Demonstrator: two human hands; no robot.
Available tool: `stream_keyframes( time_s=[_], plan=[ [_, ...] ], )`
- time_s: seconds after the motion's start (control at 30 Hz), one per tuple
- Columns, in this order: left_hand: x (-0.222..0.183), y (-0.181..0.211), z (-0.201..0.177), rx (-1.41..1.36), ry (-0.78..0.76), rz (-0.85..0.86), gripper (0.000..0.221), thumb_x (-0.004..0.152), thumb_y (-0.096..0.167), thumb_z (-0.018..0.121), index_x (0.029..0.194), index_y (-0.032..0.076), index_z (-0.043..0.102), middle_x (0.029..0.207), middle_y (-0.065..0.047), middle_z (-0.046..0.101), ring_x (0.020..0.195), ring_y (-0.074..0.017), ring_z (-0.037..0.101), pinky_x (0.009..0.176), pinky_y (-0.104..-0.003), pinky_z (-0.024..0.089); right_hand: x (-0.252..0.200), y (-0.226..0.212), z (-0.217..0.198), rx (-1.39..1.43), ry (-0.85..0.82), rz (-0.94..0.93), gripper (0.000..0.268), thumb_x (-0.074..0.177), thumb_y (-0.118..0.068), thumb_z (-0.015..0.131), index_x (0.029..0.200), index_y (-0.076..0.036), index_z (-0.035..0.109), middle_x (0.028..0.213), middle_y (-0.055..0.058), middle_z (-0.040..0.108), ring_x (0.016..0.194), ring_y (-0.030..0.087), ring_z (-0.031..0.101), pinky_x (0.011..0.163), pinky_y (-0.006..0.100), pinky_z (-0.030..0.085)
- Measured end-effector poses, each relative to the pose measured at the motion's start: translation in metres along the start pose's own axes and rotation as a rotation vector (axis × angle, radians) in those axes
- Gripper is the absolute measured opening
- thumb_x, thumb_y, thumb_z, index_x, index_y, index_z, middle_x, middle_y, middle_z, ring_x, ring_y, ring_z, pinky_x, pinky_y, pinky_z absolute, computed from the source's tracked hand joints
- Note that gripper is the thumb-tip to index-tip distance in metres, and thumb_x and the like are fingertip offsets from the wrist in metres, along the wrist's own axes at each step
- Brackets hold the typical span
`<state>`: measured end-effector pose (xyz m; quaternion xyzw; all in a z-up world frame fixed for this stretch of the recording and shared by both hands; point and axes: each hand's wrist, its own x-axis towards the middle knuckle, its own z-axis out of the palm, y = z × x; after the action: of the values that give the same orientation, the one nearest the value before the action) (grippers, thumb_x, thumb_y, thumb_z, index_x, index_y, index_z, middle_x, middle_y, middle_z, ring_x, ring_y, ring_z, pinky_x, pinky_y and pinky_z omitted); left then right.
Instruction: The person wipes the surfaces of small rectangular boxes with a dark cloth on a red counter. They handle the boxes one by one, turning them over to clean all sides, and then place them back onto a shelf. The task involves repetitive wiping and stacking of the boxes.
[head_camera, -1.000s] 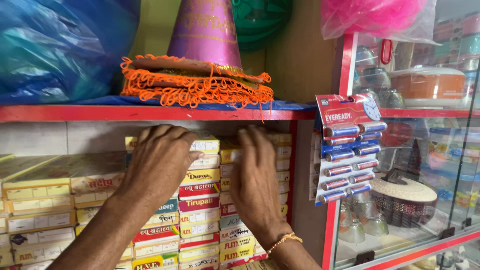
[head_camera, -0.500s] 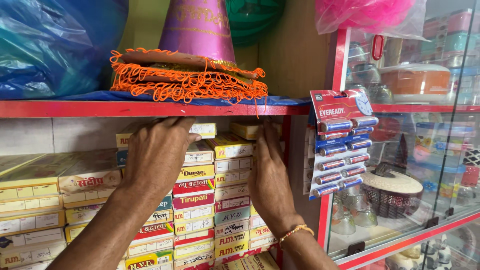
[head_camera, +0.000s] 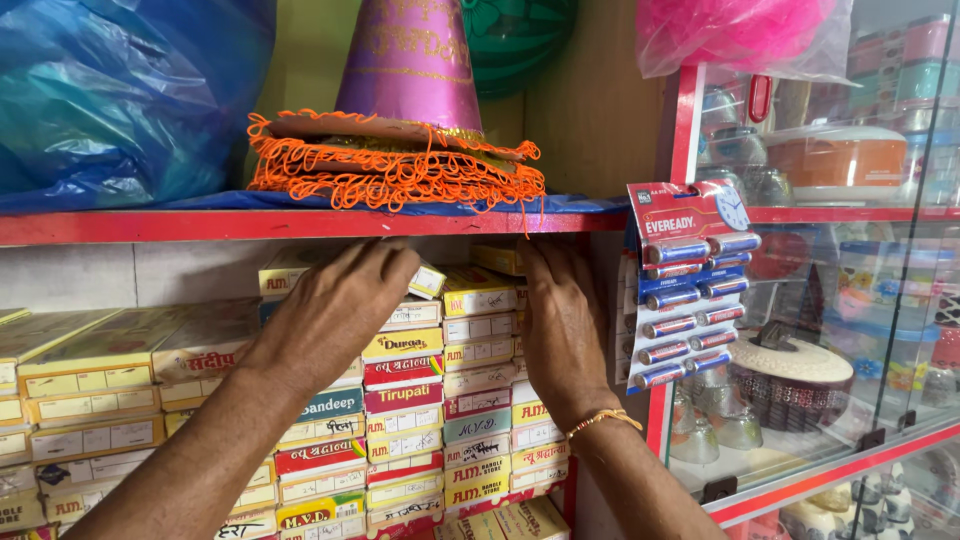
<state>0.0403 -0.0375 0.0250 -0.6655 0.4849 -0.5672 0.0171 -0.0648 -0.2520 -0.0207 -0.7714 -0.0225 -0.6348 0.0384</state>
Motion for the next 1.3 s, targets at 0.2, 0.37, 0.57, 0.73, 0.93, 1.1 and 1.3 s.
stream_keyframes(
  time_s=[0.2, 0.37, 0.57, 0.73, 0.93, 1.1, 1.3],
  plan=[
    [-0.002, 0.014, 0.004, 0.046, 0.086, 0.011, 0.033, 0.075, -0.001, 0.073, 0.108, 0.004, 0.067, 0.119, -0.02, 0.068, 0.107, -0.0312, 0.069, 0.088, -0.046, 0.06, -0.004, -0.007, 0.0, 0.033, -0.021, 0.086, 0.055, 0.083, 0.006, 0.058, 0.137, 0.0, 0.053, 0.136, 0.022, 0.054, 0.129, 0.045, 0.046, 0.109, 0.051, 0.04],
    [0.005, 0.02, 0.008, 0.128, 0.059, -0.026, 0.053, 0.073, -0.006, 0.071, 0.126, 0.002, 0.067, 0.12, -0.02, 0.069, 0.107, -0.0286, 0.069, 0.088, -0.041, 0.059, -0.011, -0.007, 0.002, 0.055, -0.046, 0.087, 0.052, 0.088, 0.006, 0.056, 0.139, -0.002, 0.053, 0.137, 0.023, 0.053, 0.129, 0.047, 0.044, 0.11, 0.052, 0.041],
    [0.018, 0.023, 0.003, 0.176, -0.088, -0.138, 0.035, 0.076, -0.006, 0.071, 0.111, -0.002, 0.068, 0.105, -0.019, 0.073, 0.099, -0.0275, 0.072, 0.088, -0.042, 0.061, -0.014, -0.001, 0.001, 0.091, -0.02, 0.026, 0.052, 0.086, 0.002, 0.058, 0.138, -0.001, 0.051, 0.135, 0.025, 0.052, 0.128, 0.048, 0.044, 0.109, 0.052, 0.041],
    [0.017, 0.013, 0.012, 0.153, -0.16, -0.197, 0.031, 0.083, -0.012, 0.068, 0.113, -0.002, 0.069, 0.1, -0.021, 0.073, 0.09, -0.0267, 0.074, 0.074, -0.038, 0.064, -0.007, 0.008, 0.004, 0.127, -0.061, 0.044, 0.049, 0.09, 0.007, 0.055, 0.138, -0.001, 0.052, 0.135, 0.026, 0.052, 0.124, 0.047, 0.049, 0.106, 0.051, 0.043],
    [0.008, 0.018, -0.001, 0.162, 0.04, -0.164, 0.042, 0.073, -0.004, 0.074, 0.115, -0.001, 0.069, 0.108, -0.017, 0.071, 0.104, -0.0282, 0.07, 0.085, -0.041, 0.063, 0.0, 0.003, 0.002, 0.091, -0.112, 0.035, 0.058, 0.079, 0.015, 0.047, 0.135, 0.002, 0.052, 0.132, 0.028, 0.05, 0.119, 0.047, 0.05, 0.102, 0.051, 0.046],
    [0.005, 0.016, -0.012, 0.083, 0.058, -0.182, 0.041, 0.085, 0.008, 0.075, 0.124, 0.001, 0.066, 0.116, -0.016, 0.066, 0.112, -0.0313, 0.064, 0.088, -0.043, 0.059, 0.006, -0.015, -0.005, 0.055, -0.128, 0.065, 0.058, 0.075, 0.014, 0.049, 0.131, 0.001, 0.054, 0.127, 0.026, 0.053, 0.117, 0.046, 0.051, 0.094, 0.051, 0.049],
    [-0.016, 0.006, -0.039, -0.122, 0.14, -0.27, 0.056, 0.086, 0.028, 0.075, 0.131, -0.003, 0.061, 0.126, -0.023, 0.064, 0.118, -0.0406, 0.059, 0.104, -0.058, 0.04, 0.009, -0.062, -0.015, -0.005, -0.12, -0.076, 0.043, 0.09, 0.0, 0.059, 0.133, -0.006, 0.058, 0.115, 0.017, 0.06, 0.11, 0.036, 0.057, 0.095, 0.049, 0.048]
  ],
)
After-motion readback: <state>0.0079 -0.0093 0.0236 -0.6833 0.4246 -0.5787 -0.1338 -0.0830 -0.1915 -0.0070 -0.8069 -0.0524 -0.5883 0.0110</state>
